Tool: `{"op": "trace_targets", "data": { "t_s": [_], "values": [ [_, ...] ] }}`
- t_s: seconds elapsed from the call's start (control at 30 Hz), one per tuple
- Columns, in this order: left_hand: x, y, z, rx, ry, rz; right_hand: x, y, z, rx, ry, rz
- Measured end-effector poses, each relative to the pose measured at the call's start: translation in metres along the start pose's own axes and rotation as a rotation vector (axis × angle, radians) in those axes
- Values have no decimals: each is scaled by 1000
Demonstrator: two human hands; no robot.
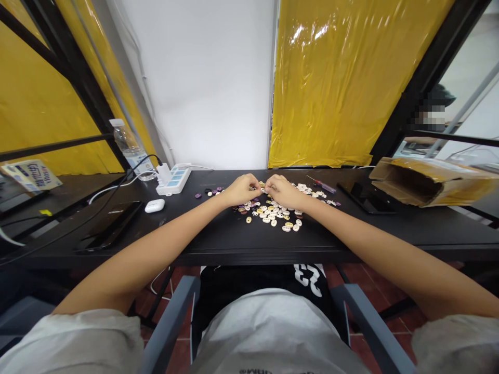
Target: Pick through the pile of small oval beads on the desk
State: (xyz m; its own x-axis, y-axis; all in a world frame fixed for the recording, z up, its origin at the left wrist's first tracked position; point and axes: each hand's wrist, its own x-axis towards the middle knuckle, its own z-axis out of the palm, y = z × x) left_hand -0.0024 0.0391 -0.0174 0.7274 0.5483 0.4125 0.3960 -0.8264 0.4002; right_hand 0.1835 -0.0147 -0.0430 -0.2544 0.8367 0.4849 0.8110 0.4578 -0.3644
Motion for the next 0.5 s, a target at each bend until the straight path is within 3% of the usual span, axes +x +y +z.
{"op": "trace_targets", "data": {
  "t_s": [0.5],
  "values": [
    [-1,-1,1,9,-6,-10,-1,-3,-2,-8,-9,-8]
  ]
}}
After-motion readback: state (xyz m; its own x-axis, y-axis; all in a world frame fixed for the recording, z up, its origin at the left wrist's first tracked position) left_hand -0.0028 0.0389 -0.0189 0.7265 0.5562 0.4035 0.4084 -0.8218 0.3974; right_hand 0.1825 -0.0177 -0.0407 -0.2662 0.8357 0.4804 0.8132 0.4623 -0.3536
